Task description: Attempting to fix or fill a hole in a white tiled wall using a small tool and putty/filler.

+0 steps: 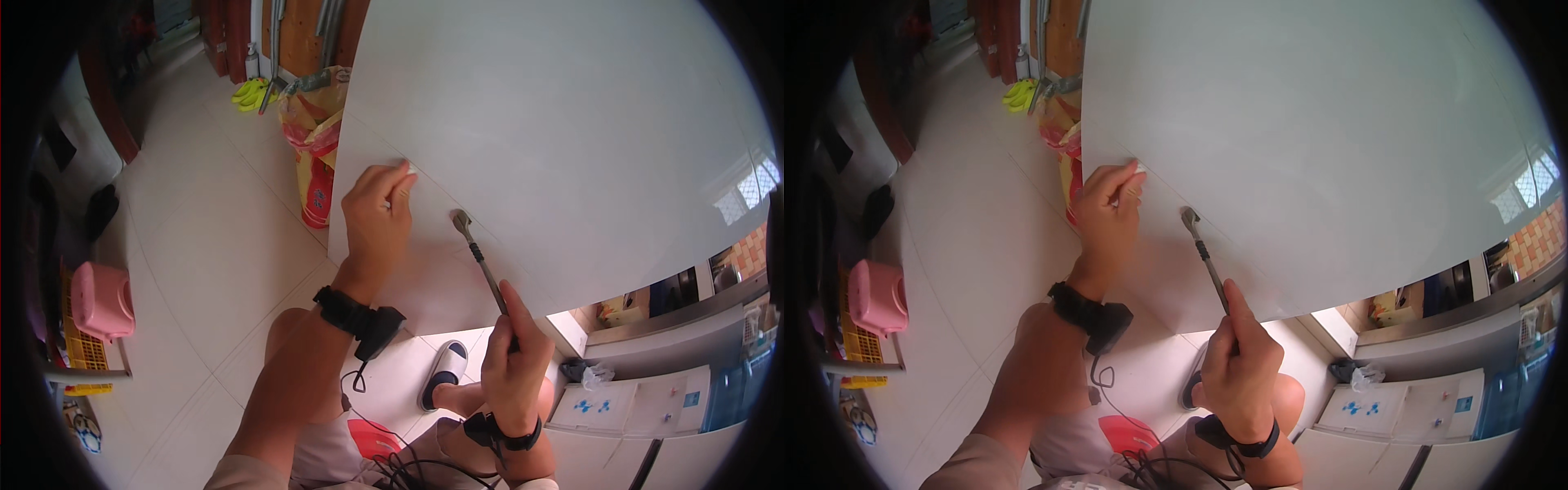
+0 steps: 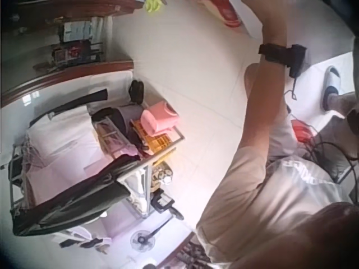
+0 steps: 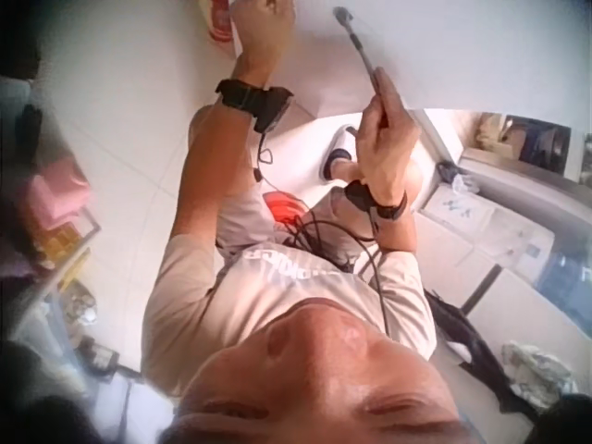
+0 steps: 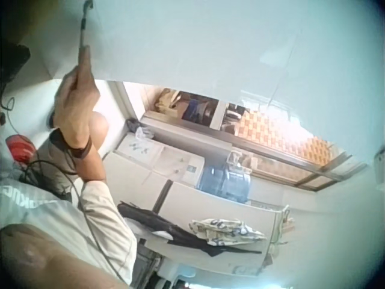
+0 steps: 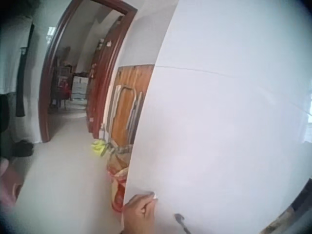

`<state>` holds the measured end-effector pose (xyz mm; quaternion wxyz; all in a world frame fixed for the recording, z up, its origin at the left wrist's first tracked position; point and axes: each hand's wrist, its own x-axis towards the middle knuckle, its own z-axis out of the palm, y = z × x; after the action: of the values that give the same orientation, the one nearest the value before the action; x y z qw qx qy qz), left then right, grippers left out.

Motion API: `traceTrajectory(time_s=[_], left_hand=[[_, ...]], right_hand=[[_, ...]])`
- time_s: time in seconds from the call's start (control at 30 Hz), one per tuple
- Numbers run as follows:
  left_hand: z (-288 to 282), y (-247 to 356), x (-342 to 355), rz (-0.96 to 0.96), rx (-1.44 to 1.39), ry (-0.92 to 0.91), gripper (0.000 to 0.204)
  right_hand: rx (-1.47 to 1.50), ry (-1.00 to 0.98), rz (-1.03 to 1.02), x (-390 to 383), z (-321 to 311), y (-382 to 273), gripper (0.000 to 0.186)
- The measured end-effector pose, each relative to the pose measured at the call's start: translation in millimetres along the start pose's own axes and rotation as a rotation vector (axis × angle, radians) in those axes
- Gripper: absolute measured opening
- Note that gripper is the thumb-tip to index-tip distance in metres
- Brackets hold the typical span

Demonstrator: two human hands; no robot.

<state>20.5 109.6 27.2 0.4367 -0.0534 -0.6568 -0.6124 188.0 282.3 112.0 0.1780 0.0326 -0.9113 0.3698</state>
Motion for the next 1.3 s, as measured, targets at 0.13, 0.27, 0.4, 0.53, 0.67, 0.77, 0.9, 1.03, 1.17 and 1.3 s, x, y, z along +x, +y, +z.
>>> traceTrajectory(time_s=[0.13,0.27,0.4,0.53,0.67,0.77,0.9,1.03,1.17,1.3], left_hand=[[-6.8,-30.6,11.3,-0.225,-0.066,0.12,0.014],[-6.6,-29.2,7.5,-0.247,-0.096,0.141,0.012],[-2.7,-22.6,1.7,-0.155,-0.06,0.119,0.009],[-1.9,-20.2,4.5,-0.178,-0.078,0.243,0.01],[-12.6,-23.7,12.8,-0.25,-0.188,0.395,0.012],[-26.4,-27.5,20.2,-0.365,-0.188,0.468,0.012],[-31.9,-35.9,28.8,-0.397,-0.207,0.53,0.01],[-40.3,-42.4,30.7,-0.392,-0.172,0.561,0.009],[-40.0,-50.6,29.3,-0.385,-0.16,0.566,0.009],[-32.6,-54.4,23.0,-0.431,-0.172,0.382,0.009]], right_hand=[[-0.009,0.051,-0.198,4.0,15.3,13.5,0.044],[0.019,0.065,-0.188,10.0,30.1,12.7,0.037],[-0.004,0.071,-0.311,25.4,44.3,8.8,0.035],[0.0,0.046,-0.284,48.2,67.6,-14.7,0.039],[-0.049,0.042,-0.323,52.3,85.0,-18.3,0.039],[-0.082,0.038,-0.366,54.8,93.3,-20.0,0.038],[-0.139,0.02,-0.43,73.0,97.2,-37.6,0.038],[-0.176,-0.007,-0.495,89.6,113.7,-53.3,0.037],[-0.251,-0.046,-0.512,84.7,118.6,-52.0,0.039],[-0.217,-0.045,-0.422,55.9,80.6,-31.0,0.036]])
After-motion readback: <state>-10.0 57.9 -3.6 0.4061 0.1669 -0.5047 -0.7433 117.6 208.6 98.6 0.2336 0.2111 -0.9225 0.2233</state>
